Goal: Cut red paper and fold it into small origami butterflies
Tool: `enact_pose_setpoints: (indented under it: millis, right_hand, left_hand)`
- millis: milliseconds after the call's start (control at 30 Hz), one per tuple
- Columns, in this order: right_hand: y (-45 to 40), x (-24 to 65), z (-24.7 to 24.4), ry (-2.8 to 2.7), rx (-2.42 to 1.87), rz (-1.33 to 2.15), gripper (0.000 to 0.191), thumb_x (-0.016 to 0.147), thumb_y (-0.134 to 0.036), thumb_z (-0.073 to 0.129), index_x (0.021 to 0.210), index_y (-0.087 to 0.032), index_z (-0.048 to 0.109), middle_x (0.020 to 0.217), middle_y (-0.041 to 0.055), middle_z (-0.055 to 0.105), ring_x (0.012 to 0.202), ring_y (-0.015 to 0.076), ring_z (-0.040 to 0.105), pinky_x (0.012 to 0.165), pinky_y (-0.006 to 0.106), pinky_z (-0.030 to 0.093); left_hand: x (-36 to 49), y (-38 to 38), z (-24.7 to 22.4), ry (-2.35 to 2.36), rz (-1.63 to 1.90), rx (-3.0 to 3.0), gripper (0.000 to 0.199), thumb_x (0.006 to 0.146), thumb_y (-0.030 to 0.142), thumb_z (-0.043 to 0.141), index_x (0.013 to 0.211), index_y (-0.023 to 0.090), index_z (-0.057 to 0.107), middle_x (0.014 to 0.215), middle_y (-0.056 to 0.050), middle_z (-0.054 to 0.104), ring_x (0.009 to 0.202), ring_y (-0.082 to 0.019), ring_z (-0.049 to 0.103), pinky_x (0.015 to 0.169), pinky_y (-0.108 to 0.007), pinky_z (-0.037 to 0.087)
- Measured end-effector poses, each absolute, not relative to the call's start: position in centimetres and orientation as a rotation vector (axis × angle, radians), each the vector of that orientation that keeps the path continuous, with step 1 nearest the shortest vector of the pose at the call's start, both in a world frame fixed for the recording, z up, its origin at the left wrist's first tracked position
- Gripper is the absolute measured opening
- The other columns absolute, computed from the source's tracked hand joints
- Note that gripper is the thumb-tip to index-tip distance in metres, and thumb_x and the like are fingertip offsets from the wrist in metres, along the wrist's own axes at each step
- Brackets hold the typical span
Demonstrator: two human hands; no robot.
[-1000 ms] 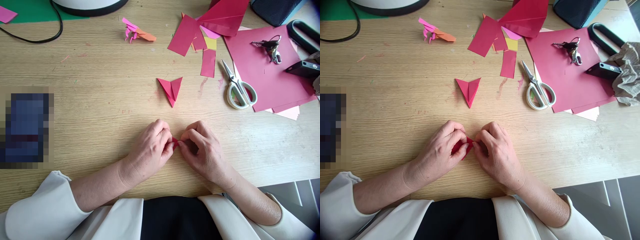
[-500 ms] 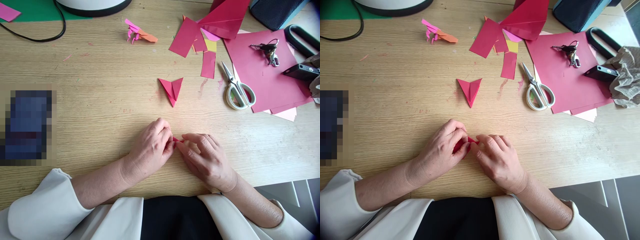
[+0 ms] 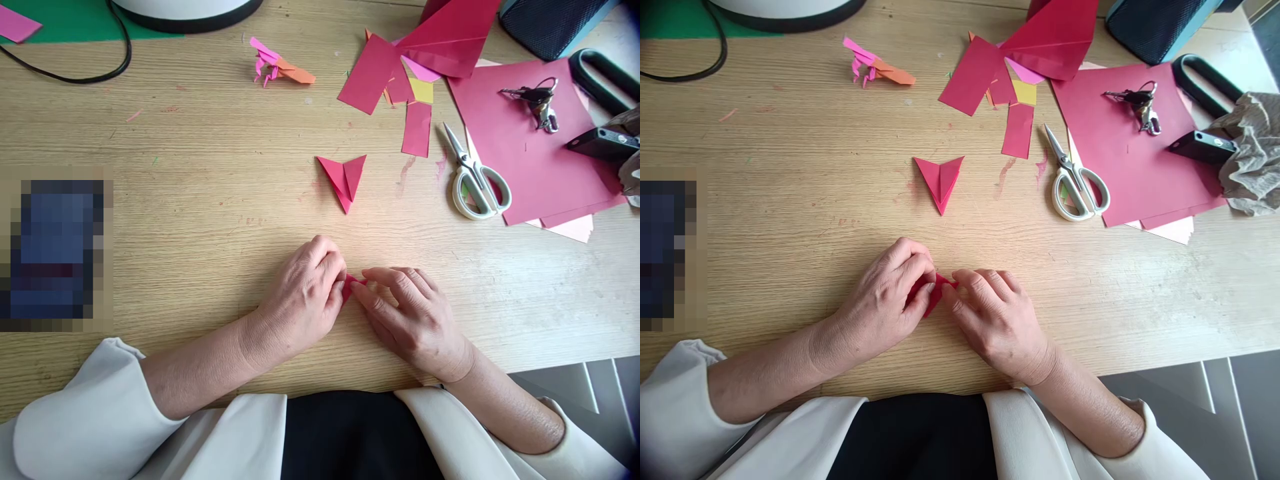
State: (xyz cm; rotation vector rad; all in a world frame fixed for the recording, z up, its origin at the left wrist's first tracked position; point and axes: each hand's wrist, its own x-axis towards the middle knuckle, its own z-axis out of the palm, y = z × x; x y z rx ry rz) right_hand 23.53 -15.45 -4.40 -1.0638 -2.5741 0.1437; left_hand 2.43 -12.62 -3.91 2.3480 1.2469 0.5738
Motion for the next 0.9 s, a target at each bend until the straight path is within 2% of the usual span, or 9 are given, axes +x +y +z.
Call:
enact_pose_setpoints:
  millis: [267, 400, 500, 733, 800, 900]
  right_hand:
    - [-15.4, 23.4, -3.8, -2.631, -1.063, 0.154, 0.033, 0.096, -0.013, 0.053, 0.127, -0.019, 0.062, 0.119, 0.0142, 0.066, 0.097, 0.0259, 0.061, 0.078, 0.042, 0.05]
    - [-15.3, 23.3, -3.6, -2.638, -1.064, 0.17, 0.031, 0.096, -0.013, 0.053, 0.126, -0.017, 0.063, 0.119, 0.014, 0.067, 0.098, 0.0264, 0.06, 0.079, 0.043, 0.051]
    - [-15.4, 23.3, -3.7, -2.643, -1.052, 0.166, 0.03, 0.096, -0.013, 0.053, 0.125, -0.016, 0.064, 0.118, 0.0148, 0.067, 0.098, 0.0266, 0.061, 0.079, 0.043, 0.052]
    - [-15.9, 23.6, -3.6, -2.609, -1.134, 0.108, 0.029, 0.096, -0.009, 0.051, 0.122, -0.007, 0.062, 0.117, 0.0185, 0.067, 0.1, 0.0275, 0.062, 0.082, 0.043, 0.054]
    - [-16.1, 23.7, -3.6, -2.582, -1.195, 0.076, 0.03, 0.095, -0.008, 0.05, 0.123, -0.007, 0.061, 0.115, 0.0192, 0.067, 0.102, 0.0274, 0.062, 0.083, 0.043, 0.055]
    - [-16.5, 23.6, -3.5, -2.546, -1.236, 0.04, 0.033, 0.095, -0.01, 0.051, 0.127, -0.01, 0.059, 0.118, 0.0191, 0.066, 0.102, 0.0264, 0.063, 0.083, 0.042, 0.054]
  left_hand:
    - [1.8, -12.9, -4.0, 1.148, 0.57, 2.555, 0.018, 0.093, 0.006, 0.05, 0.092, 0.017, 0.064, 0.097, -0.007, 0.062, 0.085, -0.018, 0.058, 0.079, -0.034, 0.053]
    - [0.7, -13.9, -3.8, 1.075, 0.53, 2.812, 0.025, 0.096, 0.006, 0.049, 0.11, 0.016, 0.067, 0.113, -0.009, 0.07, 0.095, -0.019, 0.064, 0.089, -0.035, 0.056]
    - [0.0, -14.6, -3.5, 1.014, 0.458, 2.994, 0.032, 0.096, 0.005, 0.049, 0.124, 0.012, 0.064, 0.127, -0.012, 0.069, 0.105, -0.022, 0.066, 0.09, -0.035, 0.057]
    - [0.1, -15.0, -3.1, 1.013, 0.369, 3.088, 0.037, 0.098, 0.007, 0.042, 0.129, 0.007, 0.062, 0.132, -0.014, 0.067, 0.104, -0.025, 0.067, 0.079, -0.037, 0.057]
    - [0.2, -15.1, -3.1, 1.007, 0.342, 3.098, 0.039, 0.098, 0.006, 0.04, 0.13, 0.006, 0.062, 0.134, -0.016, 0.065, 0.105, -0.026, 0.067, 0.08, -0.039, 0.056]
    - [0.2, -15.3, -3.3, 0.979, 0.319, 3.113, 0.041, 0.097, 0.005, 0.038, 0.131, 0.004, 0.061, 0.138, -0.019, 0.061, 0.119, -0.029, 0.062, 0.088, -0.041, 0.055]
